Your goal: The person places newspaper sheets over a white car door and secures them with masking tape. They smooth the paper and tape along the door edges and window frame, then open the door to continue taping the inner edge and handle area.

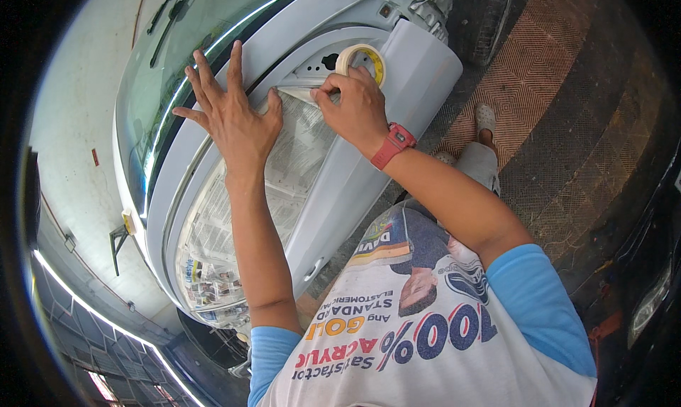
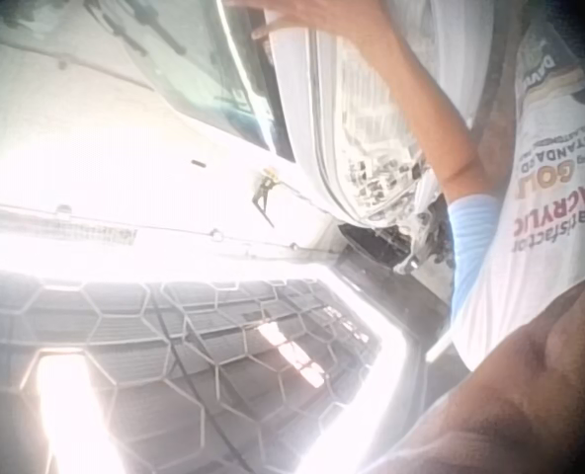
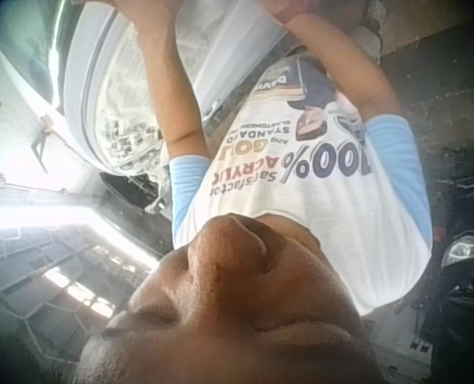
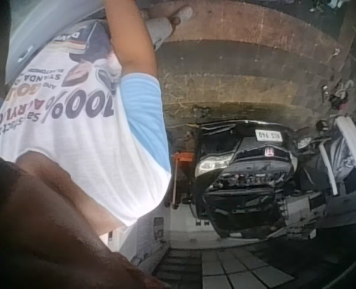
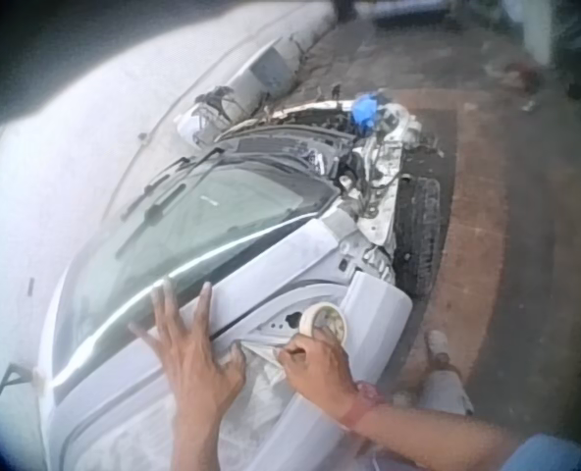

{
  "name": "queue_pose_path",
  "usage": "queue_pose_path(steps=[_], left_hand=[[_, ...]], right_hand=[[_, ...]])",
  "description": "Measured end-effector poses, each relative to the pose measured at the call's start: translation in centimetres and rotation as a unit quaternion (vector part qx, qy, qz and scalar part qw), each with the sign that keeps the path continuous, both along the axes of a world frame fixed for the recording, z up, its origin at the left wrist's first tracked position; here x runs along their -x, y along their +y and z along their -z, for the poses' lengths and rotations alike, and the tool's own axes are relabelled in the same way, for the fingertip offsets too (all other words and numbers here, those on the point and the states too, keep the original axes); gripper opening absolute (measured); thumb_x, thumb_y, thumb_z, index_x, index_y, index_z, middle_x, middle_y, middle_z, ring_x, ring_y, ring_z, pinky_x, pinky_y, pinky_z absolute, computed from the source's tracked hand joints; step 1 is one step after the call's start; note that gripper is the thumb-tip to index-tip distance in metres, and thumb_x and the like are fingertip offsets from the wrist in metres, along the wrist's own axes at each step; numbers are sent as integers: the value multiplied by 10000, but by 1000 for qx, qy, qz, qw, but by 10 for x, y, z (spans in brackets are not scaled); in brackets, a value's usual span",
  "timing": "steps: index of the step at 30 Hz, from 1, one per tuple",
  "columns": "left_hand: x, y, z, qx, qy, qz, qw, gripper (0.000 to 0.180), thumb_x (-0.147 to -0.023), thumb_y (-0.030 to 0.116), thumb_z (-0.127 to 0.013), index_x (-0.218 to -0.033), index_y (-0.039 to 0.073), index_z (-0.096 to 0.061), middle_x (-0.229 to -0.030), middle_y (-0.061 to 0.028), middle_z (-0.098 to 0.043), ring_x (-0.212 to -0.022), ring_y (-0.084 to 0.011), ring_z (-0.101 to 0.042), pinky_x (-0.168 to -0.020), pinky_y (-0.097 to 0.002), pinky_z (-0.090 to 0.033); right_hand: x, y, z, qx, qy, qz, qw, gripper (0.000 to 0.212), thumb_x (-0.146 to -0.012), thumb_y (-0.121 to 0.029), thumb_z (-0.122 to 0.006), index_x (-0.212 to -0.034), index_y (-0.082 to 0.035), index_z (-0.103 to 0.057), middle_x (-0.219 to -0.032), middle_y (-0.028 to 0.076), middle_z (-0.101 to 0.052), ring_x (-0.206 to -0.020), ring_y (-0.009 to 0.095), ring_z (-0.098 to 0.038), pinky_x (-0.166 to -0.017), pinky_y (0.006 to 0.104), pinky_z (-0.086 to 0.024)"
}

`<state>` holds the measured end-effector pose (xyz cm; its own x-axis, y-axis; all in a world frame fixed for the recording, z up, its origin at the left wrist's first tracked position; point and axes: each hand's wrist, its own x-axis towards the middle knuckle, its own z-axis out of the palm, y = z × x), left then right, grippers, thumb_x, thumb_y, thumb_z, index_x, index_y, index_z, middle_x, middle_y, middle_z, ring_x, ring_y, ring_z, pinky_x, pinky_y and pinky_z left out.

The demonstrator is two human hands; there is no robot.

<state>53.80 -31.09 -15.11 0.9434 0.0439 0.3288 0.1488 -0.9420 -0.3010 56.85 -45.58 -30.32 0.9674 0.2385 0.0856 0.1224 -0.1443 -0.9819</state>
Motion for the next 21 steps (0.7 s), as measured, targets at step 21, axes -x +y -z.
queue_pose_path(steps=[21], left_hand=[[4,-7,14,4,2,22,1000,953,-875,405,-885,-1742,337,-495,-1894,-188,-219,-1746,-465,-190,-1284,-883,33]], right_hand=[[-26,-11,16,-34,10,-49,998,411,-878,-379,-964,-741,-63,-738,-778,130,-727,-814,329,-716,-763,470,-563]])
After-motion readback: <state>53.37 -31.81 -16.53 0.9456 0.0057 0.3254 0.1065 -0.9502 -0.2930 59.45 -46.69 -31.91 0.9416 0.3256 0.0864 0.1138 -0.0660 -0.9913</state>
